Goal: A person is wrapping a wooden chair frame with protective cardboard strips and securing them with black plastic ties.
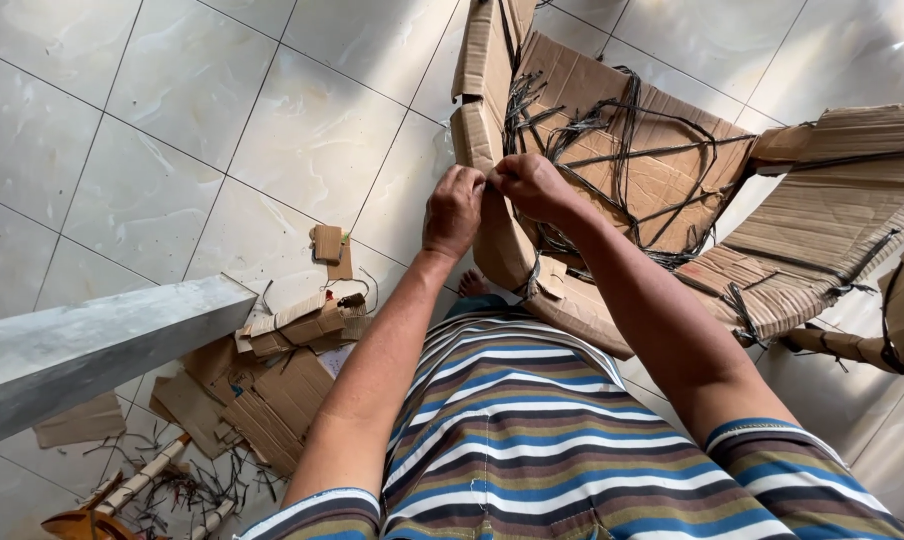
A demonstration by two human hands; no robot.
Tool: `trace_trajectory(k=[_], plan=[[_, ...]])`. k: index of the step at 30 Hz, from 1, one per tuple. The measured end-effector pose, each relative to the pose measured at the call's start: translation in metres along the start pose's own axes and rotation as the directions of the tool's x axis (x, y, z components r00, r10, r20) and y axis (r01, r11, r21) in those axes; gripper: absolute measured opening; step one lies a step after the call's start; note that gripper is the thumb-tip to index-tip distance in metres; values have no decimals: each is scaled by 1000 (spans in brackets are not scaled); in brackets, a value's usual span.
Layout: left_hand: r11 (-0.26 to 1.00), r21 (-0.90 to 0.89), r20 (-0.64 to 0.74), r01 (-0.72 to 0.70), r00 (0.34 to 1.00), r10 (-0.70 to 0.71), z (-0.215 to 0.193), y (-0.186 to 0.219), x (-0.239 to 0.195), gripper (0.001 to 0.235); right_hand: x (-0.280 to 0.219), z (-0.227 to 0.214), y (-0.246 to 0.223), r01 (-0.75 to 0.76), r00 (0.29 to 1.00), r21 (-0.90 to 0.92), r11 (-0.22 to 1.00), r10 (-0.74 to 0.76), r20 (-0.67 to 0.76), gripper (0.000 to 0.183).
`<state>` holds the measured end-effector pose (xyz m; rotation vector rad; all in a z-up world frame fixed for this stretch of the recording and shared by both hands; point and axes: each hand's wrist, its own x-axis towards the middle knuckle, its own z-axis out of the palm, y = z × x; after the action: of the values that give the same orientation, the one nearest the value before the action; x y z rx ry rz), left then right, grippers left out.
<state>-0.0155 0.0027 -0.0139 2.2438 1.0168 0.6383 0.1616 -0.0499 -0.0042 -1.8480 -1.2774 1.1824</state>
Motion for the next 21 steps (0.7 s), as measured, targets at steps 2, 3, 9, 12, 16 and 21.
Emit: trace_trajectory(k=[2, 3, 9, 12, 16, 21], plan=[[998, 61, -49, -20, 999, 23, 6, 0, -7, 4, -2, 0, -1, -31, 1000, 18, 999, 31, 1, 15], [992, 123, -90, -34, 995, 45, 9, 0, -14, 6, -4, 2, -1, -67, 998, 38, 997, 67, 5, 16], [938, 318, -175, -138, 964, 201, 12, 9, -20, 15, -2, 5, 1, -96, 995, 92, 991, 99, -32, 16], [896, 417, -178, -153, 953, 246, 25, 1, -18, 12, -7, 3, -7, -117, 991, 129, 985, 124, -50, 16], [855, 488, -177, -177, 939, 295, 36, -9, -18, 7, -5, 4, -5, -125, 991, 166, 978, 133, -36, 15], [895, 424, -178, -138, 956, 232, 24, 1, -13, 5, -6, 9, -10, -131, 985, -54, 990, 123, -121, 16]])
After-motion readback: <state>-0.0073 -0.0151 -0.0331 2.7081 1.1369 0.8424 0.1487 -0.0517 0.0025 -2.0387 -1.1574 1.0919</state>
